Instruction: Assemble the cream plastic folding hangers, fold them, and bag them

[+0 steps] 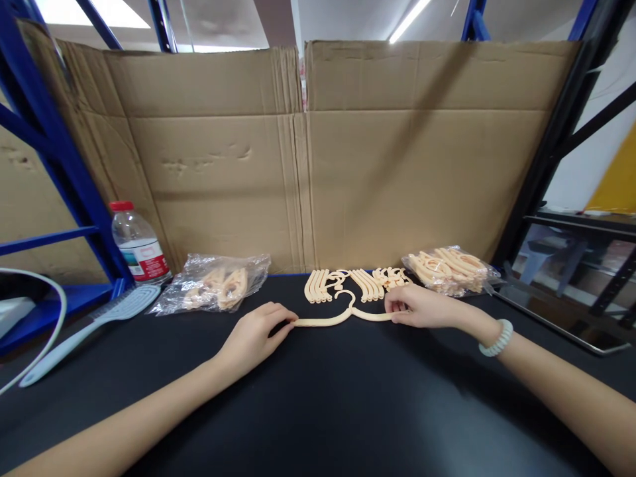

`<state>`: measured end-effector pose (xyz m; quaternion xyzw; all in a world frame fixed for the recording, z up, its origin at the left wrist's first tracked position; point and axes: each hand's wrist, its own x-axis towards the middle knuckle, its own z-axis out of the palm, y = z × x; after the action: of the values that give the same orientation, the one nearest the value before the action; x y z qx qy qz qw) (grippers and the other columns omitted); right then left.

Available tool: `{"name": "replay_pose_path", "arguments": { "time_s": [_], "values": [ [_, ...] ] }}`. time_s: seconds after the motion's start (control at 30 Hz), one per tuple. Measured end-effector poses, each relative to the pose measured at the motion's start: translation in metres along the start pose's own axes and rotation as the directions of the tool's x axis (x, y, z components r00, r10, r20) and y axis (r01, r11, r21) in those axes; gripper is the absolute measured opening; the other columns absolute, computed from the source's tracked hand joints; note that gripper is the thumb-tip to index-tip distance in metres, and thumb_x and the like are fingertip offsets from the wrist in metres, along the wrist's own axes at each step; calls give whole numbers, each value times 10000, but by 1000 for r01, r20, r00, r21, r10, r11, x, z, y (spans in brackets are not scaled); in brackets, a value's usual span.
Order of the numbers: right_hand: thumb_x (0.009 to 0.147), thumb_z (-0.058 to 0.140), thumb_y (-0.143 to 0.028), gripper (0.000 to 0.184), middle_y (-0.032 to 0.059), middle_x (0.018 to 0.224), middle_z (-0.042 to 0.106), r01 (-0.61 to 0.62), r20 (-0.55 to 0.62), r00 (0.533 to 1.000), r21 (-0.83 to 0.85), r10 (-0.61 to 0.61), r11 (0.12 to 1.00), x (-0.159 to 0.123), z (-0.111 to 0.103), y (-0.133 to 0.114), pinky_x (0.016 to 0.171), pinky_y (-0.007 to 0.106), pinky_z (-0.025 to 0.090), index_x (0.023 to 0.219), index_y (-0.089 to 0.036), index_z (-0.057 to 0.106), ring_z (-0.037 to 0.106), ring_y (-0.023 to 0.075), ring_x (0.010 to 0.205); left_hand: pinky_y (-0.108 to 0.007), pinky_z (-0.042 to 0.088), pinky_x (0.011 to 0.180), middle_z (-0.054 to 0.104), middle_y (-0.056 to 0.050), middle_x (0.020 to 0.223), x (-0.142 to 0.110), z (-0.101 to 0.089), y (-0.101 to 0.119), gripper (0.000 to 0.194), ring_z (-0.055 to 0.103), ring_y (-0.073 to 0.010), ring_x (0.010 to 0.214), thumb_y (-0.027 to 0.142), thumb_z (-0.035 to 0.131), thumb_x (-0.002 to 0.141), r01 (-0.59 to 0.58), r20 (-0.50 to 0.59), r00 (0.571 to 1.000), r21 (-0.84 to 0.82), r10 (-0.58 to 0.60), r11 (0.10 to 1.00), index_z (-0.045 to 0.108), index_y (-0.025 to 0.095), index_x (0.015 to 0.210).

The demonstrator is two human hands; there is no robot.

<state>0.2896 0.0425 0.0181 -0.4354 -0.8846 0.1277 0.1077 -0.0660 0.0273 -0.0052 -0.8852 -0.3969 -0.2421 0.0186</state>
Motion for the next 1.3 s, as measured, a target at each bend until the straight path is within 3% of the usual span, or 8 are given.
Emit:
{"name": "replay_pose_path", "arguments": {
  "time_s": [0.33,0.5,0.73,1.3],
  "values": [
    [786,603,-201,76,51,842,664,-23,-38,999,-45,22,999,-2,-3,-2,652,262,436,828,-162,652,582,153,729,-335,495,794,679,-29,926,-1,1,-1,181,626,-197,886,258,482,909,30,-25,999,12,-30,999,655,221,948],
    [757,633,-164,141,62,849,680,-87,16,996,-49,88,995,-7,-15,4,646,254,461,891,-138,672,604,156,733,-335,497,795,677,-38,937,-1,3,-3,173,623,-197,884,265,510,889,76,-60,995,-8,-76,997,643,209,985],
    [749,569,-108,114,45,726,683,-129,59,989,-93,135,987,-7,-16,9,579,240,438,758,-142,678,603,140,635,-336,492,816,671,-32,933,0,1,-4,189,610,-193,893,273,492,902,58,-32,998,-37,-60,998,669,226,950],
    [725,558,-103,106,26,659,656,-136,-1,991,-105,137,985,-5,-9,11,541,237,402,724,-158,648,577,134,587,-337,498,806,678,-30,925,0,0,-1,182,622,-203,896,285,498,890,77,-45,996,-11,-78,997,667,227,923]
  ]
}}
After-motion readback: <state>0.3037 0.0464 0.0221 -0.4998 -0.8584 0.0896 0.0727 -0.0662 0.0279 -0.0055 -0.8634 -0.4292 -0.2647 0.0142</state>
